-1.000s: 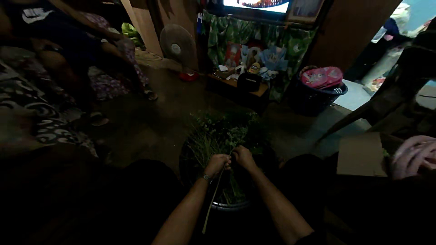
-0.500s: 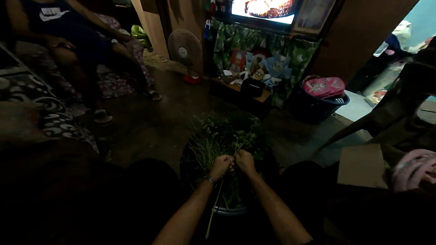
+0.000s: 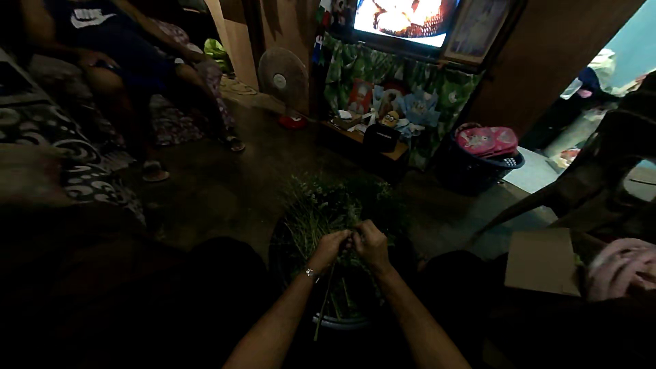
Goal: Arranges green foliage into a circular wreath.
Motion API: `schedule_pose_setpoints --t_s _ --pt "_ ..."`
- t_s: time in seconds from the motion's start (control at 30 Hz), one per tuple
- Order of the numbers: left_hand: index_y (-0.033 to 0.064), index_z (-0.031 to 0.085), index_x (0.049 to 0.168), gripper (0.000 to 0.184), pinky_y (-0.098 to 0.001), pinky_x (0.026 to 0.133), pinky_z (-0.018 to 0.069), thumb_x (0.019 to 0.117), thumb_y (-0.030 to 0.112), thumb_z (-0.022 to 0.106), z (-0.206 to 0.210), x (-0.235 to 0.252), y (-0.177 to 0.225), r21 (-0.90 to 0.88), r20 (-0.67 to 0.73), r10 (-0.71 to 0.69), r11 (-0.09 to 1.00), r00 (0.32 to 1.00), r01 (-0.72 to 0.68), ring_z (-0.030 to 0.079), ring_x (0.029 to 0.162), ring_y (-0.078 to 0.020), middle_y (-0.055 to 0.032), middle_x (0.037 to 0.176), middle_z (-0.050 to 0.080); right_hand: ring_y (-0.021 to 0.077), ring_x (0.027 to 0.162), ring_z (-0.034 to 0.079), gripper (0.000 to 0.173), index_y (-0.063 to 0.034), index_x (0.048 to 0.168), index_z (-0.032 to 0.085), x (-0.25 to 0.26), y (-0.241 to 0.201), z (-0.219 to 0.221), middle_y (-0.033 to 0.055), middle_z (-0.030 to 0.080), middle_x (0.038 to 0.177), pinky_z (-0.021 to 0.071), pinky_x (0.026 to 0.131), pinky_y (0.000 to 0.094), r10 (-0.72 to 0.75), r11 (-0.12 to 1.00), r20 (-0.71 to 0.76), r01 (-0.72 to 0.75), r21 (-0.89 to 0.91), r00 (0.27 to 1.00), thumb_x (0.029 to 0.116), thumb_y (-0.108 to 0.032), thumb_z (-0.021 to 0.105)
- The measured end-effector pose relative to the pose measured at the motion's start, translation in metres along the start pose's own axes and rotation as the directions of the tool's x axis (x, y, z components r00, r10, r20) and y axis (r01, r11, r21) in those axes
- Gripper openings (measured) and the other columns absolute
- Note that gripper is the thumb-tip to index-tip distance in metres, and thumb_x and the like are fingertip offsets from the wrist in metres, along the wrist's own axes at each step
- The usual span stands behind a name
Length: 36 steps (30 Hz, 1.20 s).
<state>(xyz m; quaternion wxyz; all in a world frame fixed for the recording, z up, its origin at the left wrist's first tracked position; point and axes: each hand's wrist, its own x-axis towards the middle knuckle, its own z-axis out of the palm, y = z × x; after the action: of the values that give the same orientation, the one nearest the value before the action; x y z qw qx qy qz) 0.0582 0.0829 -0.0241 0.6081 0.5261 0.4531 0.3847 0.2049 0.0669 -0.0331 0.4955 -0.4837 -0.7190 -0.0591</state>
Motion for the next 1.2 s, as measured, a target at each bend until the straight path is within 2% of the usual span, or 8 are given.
schedule_pose_setpoints --t_s 0.23,0.4,0.53,0.63,0.7,0.87,1.03,1.2 --pt "-0.0004 0.068 0.107 0.019 -0.0229 0.065 0.0538 0.1055 0.012 0.054 -0.011 -0.003 0.005 -0.242 -0.043 0.006 0.970 0.999 -0.016 0.062 0.069 -0.0074 -0.0016 0.083 0.068 0.0259 0.090 0.072 0.015 -0.0007 0.100 0.075 -0.009 -0.006 0.014 0.0155 0.072 0.100 0.0619 0.080 0.0357 -0.115 0.989 0.047 0.110 0.094 0.992 0.0880 -0.007 0.070" --pt "-0.0012 0.066 0.109 0.019 -0.0262 0.076 0.0559 0.1048 0.014 0.056 -0.015 -0.002 0.006 -0.089 -0.070 0.100 0.990 0.993 -0.106 0.064 0.079 -0.0073 -0.0024 0.091 0.068 0.0172 0.087 0.069 0.017 0.0065 0.097 0.071 -0.007 -0.014 0.008 0.0173 0.069 0.101 0.0601 0.078 0.0287 0.117 0.900 0.135 -0.163 0.404 0.984 0.0878 -0.007 0.071" --pt "-0.0050 0.063 0.114 0.020 -0.0294 0.085 0.0588 0.1056 0.011 0.054 -0.015 -0.003 0.011 -0.074 -0.014 0.123 0.990 0.992 -0.124 0.070 0.086 -0.0108 -0.0053 0.095 0.072 0.0125 0.080 0.064 0.031 0.0107 0.122 0.056 0.006 -0.022 -0.002 0.0135 0.064 0.097 0.0572 0.074 0.0285 0.606 0.540 0.294 -0.654 0.530 0.739 0.1088 -0.015 0.046" --pt "-0.0048 0.064 0.112 0.019 -0.0274 0.085 0.0578 0.1049 0.011 0.056 -0.014 -0.005 0.013 0.016 0.020 0.129 0.992 0.991 -0.129 0.069 0.085 -0.0088 -0.0040 0.094 0.071 0.0141 0.084 0.064 0.048 0.0050 0.140 0.050 0.011 -0.010 -0.005 0.0144 0.063 0.111 0.0564 0.075 0.0297 0.650 0.369 0.467 -0.785 0.497 0.600 0.1126 -0.032 0.037" --pt "-0.0040 0.066 0.113 0.021 -0.0262 0.085 0.0572 0.1037 0.014 0.060 -0.015 -0.005 0.012 0.137 0.051 0.138 0.980 0.989 -0.143 0.068 0.086 -0.0071 -0.0047 0.097 0.071 0.0155 0.094 0.066 0.047 0.0041 0.140 0.053 0.014 -0.009 -0.011 0.0166 0.065 0.119 0.0565 0.083 0.0319 0.590 0.381 0.558 -0.811 0.444 0.583 0.1093 -0.032 0.049" --pt "-0.0012 0.069 0.114 0.023 -0.0252 0.085 0.0551 0.1037 0.016 0.059 -0.016 -0.005 0.014 0.337 0.131 0.123 0.928 0.984 -0.161 0.066 0.086 -0.0050 -0.0054 0.100 0.071 0.0097 0.075 0.064 0.027 0.0062 0.106 0.065 0.019 -0.012 -0.014 0.0092 0.066 0.088 0.0558 0.073 0.0270 0.578 0.469 0.565 -0.806 0.361 0.589 0.1016 -0.020 0.065" --pt "-0.0033 0.068 0.112 0.021 -0.0235 0.082 0.0564 0.1042 0.014 0.059 -0.013 -0.008 0.014 0.253 0.099 0.114 0.958 0.989 -0.136 0.067 0.082 -0.0036 -0.0029 0.094 0.070 0.0114 0.072 0.069 0.021 0.0079 0.109 0.066 0.019 -0.012 -0.016 0.0102 0.071 0.087 0.0609 0.071 0.0284 0.602 0.425 0.506 -0.785 0.451 0.617 0.1002 -0.011 0.066" --pt "-0.0053 0.067 0.111 0.020 -0.0258 0.083 0.0583 0.1043 0.011 0.057 -0.011 -0.006 0.009 0.173 0.023 0.122 0.977 0.992 -0.124 0.069 0.082 -0.0065 -0.0044 0.092 0.071 0.0106 0.078 0.066 0.022 0.0049 0.111 0.068 0.021 -0.014 -0.020 0.0110 0.069 0.091 0.0574 0.075 0.0278 0.563 0.613 0.501 -0.739 0.281 0.657 0.0986 -0.014 0.069"
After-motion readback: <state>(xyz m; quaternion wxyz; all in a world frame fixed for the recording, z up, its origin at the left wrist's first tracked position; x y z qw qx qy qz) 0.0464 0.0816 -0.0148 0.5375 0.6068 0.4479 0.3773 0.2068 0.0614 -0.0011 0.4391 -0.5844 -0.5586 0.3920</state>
